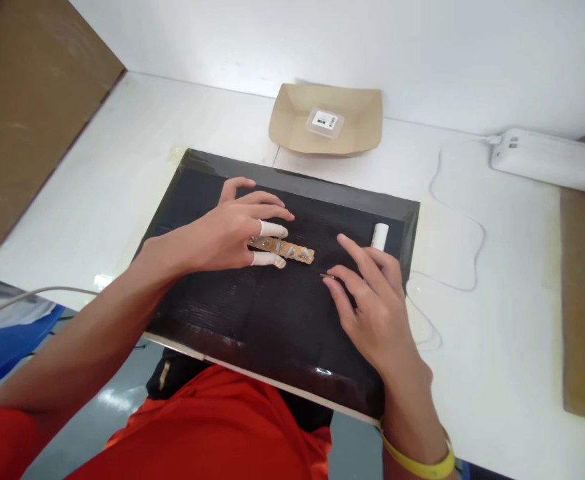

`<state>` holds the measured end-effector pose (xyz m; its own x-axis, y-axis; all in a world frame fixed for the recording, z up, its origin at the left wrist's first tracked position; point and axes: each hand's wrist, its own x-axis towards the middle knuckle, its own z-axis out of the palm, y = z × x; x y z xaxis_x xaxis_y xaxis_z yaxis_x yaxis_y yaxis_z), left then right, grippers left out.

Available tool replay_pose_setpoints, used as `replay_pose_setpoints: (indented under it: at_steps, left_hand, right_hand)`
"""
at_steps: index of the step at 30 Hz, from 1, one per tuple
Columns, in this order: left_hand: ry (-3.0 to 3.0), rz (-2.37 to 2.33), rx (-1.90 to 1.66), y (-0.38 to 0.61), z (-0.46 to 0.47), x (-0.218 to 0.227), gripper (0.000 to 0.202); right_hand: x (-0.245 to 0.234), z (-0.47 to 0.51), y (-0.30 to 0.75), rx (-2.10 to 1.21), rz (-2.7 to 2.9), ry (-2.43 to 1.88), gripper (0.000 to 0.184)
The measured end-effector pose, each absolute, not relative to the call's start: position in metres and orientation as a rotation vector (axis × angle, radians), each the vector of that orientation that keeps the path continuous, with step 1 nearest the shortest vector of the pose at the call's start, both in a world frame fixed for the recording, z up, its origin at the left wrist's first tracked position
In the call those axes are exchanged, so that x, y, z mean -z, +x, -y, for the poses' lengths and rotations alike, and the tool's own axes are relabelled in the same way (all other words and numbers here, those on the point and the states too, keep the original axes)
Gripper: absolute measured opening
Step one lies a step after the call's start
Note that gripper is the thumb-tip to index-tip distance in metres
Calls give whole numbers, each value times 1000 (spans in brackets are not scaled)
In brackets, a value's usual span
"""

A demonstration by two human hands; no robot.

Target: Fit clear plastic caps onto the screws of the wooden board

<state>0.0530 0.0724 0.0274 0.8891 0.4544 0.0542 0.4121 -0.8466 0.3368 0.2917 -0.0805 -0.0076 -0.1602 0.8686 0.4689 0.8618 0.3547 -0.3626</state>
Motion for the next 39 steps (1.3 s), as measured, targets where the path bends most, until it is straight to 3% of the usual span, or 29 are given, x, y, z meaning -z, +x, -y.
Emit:
replay_pose_setpoints:
  at_steps: [14, 20, 39]
  left_hand:
    - [2709, -692, -211, 57, -76, -22, 29]
    - [2715, -666, -224, 58, -75, -21, 18]
    - [2674, -667, -270, 44, -71, -18, 24]
  right_hand:
    - [7, 81, 292, -20, 2025, -1490, 23]
    - [7, 81, 292, -15, 2022, -1486, 22]
    - [8, 81, 293, -25, 2023, -1486, 22]
